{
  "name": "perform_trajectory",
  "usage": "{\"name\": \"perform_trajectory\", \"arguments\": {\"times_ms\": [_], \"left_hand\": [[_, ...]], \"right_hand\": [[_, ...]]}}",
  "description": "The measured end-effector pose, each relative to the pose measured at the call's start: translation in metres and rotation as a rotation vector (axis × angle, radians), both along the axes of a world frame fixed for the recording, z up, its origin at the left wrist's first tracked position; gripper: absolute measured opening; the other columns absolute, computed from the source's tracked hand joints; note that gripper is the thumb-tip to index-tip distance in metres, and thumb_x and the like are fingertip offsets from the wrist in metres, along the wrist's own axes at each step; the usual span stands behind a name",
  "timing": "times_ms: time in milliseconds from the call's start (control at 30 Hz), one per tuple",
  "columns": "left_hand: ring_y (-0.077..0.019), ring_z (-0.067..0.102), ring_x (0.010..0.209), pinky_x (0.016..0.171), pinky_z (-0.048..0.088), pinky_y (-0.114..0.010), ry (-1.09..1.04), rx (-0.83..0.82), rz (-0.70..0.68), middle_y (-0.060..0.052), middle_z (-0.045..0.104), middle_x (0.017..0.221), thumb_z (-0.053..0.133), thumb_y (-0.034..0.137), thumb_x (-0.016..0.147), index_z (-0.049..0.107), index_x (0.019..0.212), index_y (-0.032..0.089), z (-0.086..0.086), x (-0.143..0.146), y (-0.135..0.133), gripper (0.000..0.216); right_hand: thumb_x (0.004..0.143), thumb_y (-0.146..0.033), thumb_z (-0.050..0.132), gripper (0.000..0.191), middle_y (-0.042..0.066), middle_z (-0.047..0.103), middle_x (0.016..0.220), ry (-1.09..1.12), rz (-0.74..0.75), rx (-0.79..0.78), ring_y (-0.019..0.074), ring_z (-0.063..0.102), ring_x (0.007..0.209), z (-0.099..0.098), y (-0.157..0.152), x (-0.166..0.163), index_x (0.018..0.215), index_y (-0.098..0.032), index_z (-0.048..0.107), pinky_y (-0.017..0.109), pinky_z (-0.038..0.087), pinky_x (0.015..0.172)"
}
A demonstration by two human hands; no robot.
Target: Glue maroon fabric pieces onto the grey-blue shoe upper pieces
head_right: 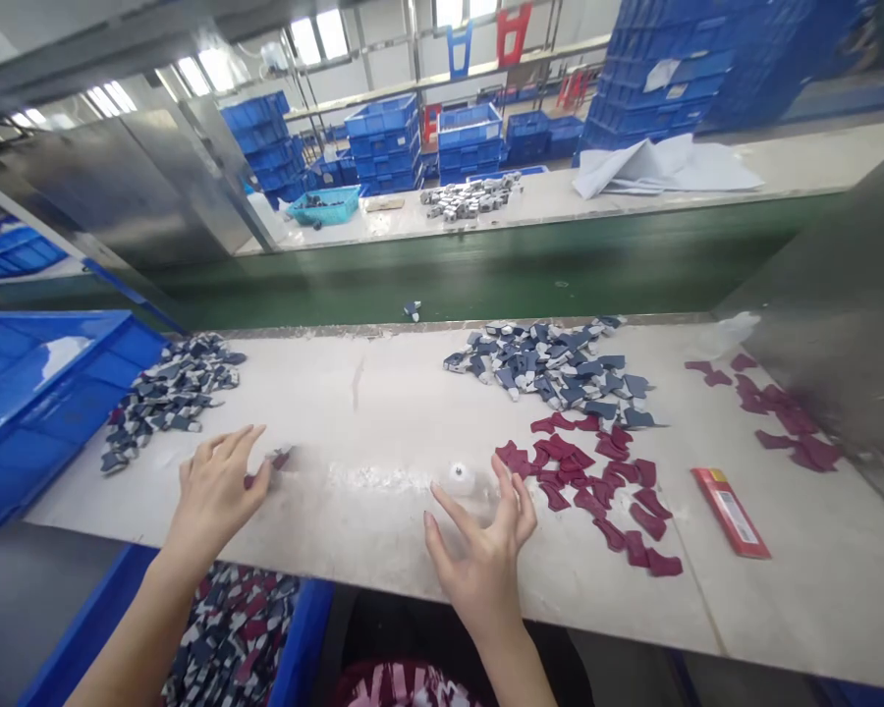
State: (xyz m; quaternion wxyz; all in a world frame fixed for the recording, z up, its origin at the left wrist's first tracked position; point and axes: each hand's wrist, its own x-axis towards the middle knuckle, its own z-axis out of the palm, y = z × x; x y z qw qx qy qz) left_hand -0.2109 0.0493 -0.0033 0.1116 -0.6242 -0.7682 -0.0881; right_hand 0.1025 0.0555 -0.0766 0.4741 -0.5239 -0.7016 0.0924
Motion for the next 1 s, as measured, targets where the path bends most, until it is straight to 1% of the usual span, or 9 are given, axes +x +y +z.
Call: {"name": "perform_trajectory", "arguments": {"times_ms": [133, 333, 433, 533, 633, 700, 833, 900, 1000], "left_hand": [[-0.0393, 0.054, 0.123, 0.100, 0.046, -0.053, 0.071, -0.053, -0.112, -0.022, 0.060, 0.136, 0.047, 0.024, 0.091, 0.056, 0.135, 0.011, 0.015, 0.010, 0.101, 0.047], [-0.0313, 0.043, 0.137, 0.105, 0.041, -0.045, 0.096, -0.177, -0.374, -0.018, 0.054, 0.144, 0.043, -0.001, 0.087, 0.054, 0.137, 0.021, 0.004, 0.051, 0.265, 0.055], [-0.0301, 0.056, 0.125, 0.098, 0.044, -0.041, 0.074, -0.234, -0.412, -0.019, 0.062, 0.131, 0.050, 0.001, 0.088, 0.059, 0.127, 0.021, 0.000, 0.065, 0.301, 0.044], [-0.0301, 0.067, 0.107, 0.089, 0.047, -0.037, 0.028, -0.256, -0.389, -0.022, 0.070, 0.108, 0.056, 0.006, 0.088, 0.059, 0.117, 0.013, 0.003, 0.071, 0.313, 0.030], [-0.0321, 0.070, 0.099, 0.084, 0.049, -0.036, -0.048, -0.250, -0.374, -0.021, 0.072, 0.095, 0.051, 0.013, 0.094, 0.053, 0.121, 0.007, 0.010, 0.077, 0.302, 0.028], [-0.0311, 0.071, 0.096, 0.082, 0.051, -0.037, -0.118, -0.258, -0.404, -0.020, 0.074, 0.097, 0.044, 0.018, 0.099, 0.049, 0.126, 0.008, 0.013, 0.083, 0.275, 0.029], [-0.0210, 0.070, 0.104, 0.090, 0.052, -0.030, -0.302, -0.337, -0.600, -0.008, 0.073, 0.113, 0.043, 0.026, 0.102, 0.052, 0.122, 0.021, 0.005, 0.101, 0.175, 0.022], [-0.0217, 0.067, 0.107, 0.092, 0.051, -0.032, -0.566, -0.347, -0.774, -0.009, 0.070, 0.116, 0.043, 0.025, 0.101, 0.057, 0.116, 0.021, -0.006, 0.110, 0.118, 0.021], [-0.0233, 0.064, 0.106, 0.098, 0.047, -0.039, -0.682, -0.360, -0.775, -0.008, 0.067, 0.110, 0.046, 0.023, 0.099, 0.060, 0.109, 0.023, -0.025, 0.122, 0.052, 0.017]], "right_hand": [[0.091, -0.033, 0.064, 0.033, 0.015, 0.051, 0.134, -0.029, 0.051, -0.016, 0.0410, 0.038, 0.132, -0.015, 0.008, -0.004, 0.122, -0.028, 0.069, 0.061, 0.054, 0.090], [0.090, -0.022, 0.061, 0.042, 0.009, 0.063, 0.097, 0.108, 0.026, 0.084, 0.0271, 0.064, 0.094, -0.015, 0.007, -0.001, 0.132, -0.030, 0.061, 0.049, 0.061, 0.079], [0.087, -0.012, 0.064, 0.045, 0.003, 0.065, 0.084, 0.221, 0.057, 0.169, 0.0200, 0.064, 0.074, -0.004, 0.009, 0.001, 0.128, -0.029, 0.060, 0.036, 0.061, 0.065], [0.083, -0.010, 0.070, 0.044, -0.001, 0.062, 0.073, 0.303, 0.049, 0.215, 0.0173, 0.061, 0.062, -0.003, 0.006, 0.001, 0.122, -0.029, 0.060, 0.028, 0.056, 0.050], [0.084, -0.017, 0.071, 0.033, 0.000, 0.063, 0.072, 0.366, -0.025, 0.194, 0.0183, 0.063, 0.060, -0.015, -0.003, 0.000, 0.113, -0.028, 0.062, 0.030, 0.057, 0.052], [0.086, -0.023, 0.070, 0.027, 0.003, 0.067, 0.081, 0.467, -0.109, 0.174, 0.0200, 0.066, 0.065, -0.026, -0.010, 0.000, 0.111, -0.026, 0.063, 0.033, 0.060, 0.057], [0.092, -0.030, 0.061, 0.029, 0.003, 0.065, 0.083, 0.828, -0.236, 0.152, 0.0171, 0.064, 0.061, -0.031, -0.015, 0.004, 0.120, -0.025, 0.058, 0.031, 0.056, 0.054], [0.093, -0.033, 0.059, 0.029, 0.003, 0.065, 0.081, 0.928, -0.272, 0.091, 0.0160, 0.062, 0.060, -0.028, -0.013, 0.007, 0.120, -0.023, 0.060, 0.028, 0.053, 0.052], [0.086, -0.040, 0.068, 0.033, 0.007, 0.071, 0.085, 0.883, -0.314, -0.007, 0.0176, 0.066, 0.064, -0.025, -0.014, 0.012, 0.108, -0.015, 0.067, 0.028, 0.054, 0.054]]}}
